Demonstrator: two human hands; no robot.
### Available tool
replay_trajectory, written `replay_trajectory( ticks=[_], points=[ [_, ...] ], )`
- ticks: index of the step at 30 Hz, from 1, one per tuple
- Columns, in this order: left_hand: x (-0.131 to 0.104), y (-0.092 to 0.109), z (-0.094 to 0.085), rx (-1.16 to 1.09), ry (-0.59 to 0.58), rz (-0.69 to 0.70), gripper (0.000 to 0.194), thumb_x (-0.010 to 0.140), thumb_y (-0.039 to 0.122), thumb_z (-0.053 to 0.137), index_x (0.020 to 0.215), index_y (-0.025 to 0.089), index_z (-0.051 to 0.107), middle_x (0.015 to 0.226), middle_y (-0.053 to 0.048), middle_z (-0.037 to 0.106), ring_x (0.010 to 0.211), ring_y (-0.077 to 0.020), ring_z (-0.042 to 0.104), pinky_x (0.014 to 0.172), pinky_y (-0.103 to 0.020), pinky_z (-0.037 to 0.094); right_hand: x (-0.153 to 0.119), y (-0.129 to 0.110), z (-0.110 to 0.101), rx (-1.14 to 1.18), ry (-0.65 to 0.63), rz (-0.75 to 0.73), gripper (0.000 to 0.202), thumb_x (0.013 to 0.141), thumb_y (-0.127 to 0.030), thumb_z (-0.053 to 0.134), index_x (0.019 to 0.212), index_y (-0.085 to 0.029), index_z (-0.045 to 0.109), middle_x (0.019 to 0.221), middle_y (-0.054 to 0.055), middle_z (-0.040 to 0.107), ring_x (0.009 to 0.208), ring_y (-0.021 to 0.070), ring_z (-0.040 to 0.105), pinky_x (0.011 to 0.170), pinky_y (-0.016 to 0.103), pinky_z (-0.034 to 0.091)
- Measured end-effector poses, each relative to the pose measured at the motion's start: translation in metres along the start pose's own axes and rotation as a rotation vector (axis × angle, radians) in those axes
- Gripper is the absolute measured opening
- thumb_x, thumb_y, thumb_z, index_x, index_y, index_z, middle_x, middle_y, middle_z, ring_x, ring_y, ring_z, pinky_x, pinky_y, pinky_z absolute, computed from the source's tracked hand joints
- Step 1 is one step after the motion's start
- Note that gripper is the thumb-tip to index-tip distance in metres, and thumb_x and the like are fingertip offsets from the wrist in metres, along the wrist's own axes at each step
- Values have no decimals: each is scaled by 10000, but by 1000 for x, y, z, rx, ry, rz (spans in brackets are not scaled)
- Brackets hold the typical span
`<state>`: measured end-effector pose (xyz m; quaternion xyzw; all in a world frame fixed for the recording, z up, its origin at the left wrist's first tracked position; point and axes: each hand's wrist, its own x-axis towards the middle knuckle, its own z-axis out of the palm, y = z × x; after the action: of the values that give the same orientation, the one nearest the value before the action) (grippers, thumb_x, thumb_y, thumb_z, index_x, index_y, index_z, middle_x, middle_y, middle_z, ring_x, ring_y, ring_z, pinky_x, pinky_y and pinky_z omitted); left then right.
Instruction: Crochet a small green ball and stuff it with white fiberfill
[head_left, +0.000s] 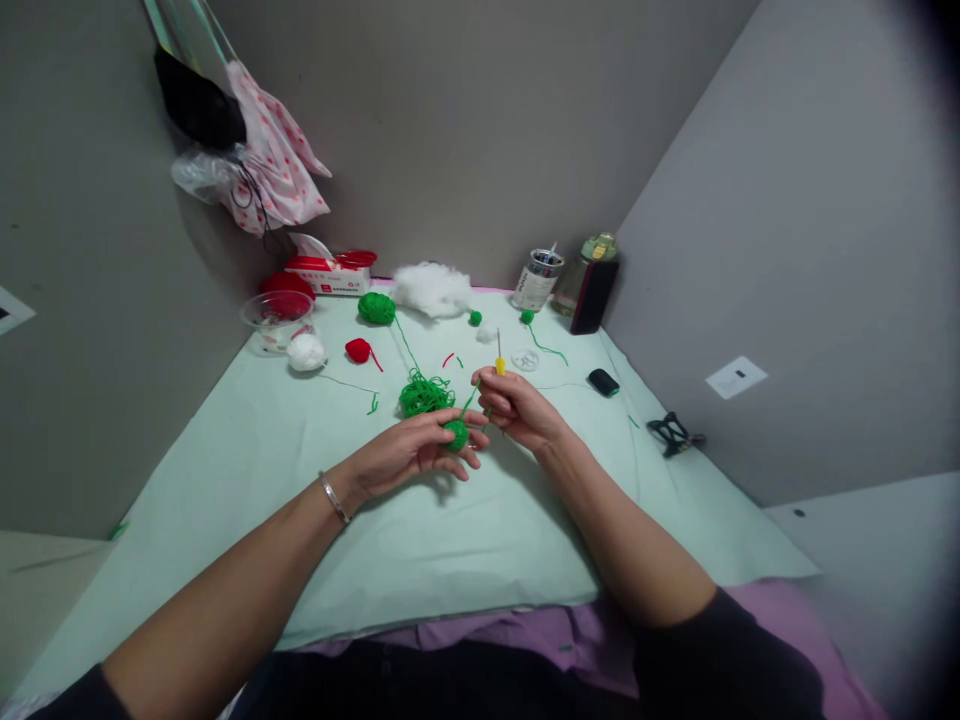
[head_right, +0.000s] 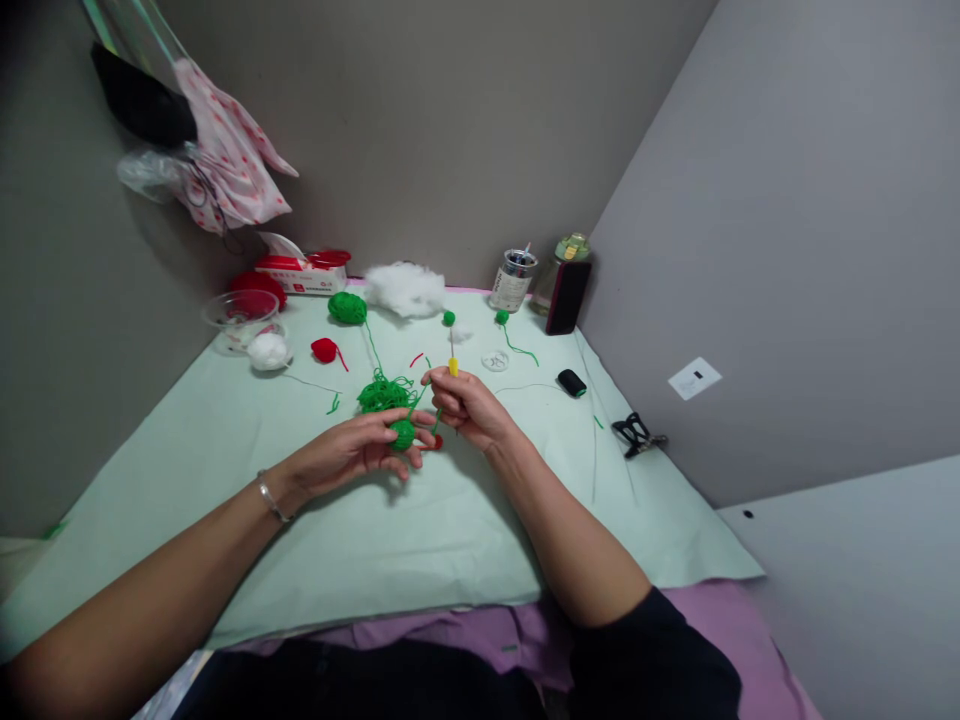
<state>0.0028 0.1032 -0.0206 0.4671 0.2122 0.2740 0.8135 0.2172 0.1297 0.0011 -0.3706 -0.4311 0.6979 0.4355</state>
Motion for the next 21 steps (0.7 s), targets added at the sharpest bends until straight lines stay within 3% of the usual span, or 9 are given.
replay_trajectory(
  ticks=[6, 10, 14, 21],
  points=[
    [-1, 2, 0, 2, 33, 42, 241, 945, 301, 712, 1125, 144, 740, 1068, -108, 735, 712, -147, 676, 640, -293, 550, 1, 1, -1, -12, -14, 9, 296, 803, -423, 826, 874, -175, 680, 479, -136, 256, 482, 64, 94, 435, 199, 99],
    [-1, 4, -1, -6, 86, 70, 297, 916, 277, 772, 1188, 161, 745, 1095, -90, 738, 780, -139, 682, 732, -290, 561, 0, 0, -1, -10, -19, 9, 316, 806, -432, 830, 830, -181, 640, 480, -138, 260, 497, 68, 90, 440, 197, 110],
    [-1, 5, 1, -24, 108, 68, 345, 947, 331, 741, 1229, 133, 737, 1113, -134, 758, 858, -180, 712, 826, -339, 577, 0, -3, -2, -19, -21, -5, 417, 803, -467, 829, 707, -209, 516, 476, -134, 249, 499, 70, 84, 437, 201, 99],
    [-2, 3, 2, 6, 137, 69, 330, 923, 356, 778, 1181, 157, 730, 1122, -111, 766, 785, -145, 703, 746, -291, 567, 1, -13, -13, -93, -29, 6, 480, 789, -522, 844, 654, -210, 505, 446, -115, 303, 474, 62, 133, 434, 195, 123]
  ],
)
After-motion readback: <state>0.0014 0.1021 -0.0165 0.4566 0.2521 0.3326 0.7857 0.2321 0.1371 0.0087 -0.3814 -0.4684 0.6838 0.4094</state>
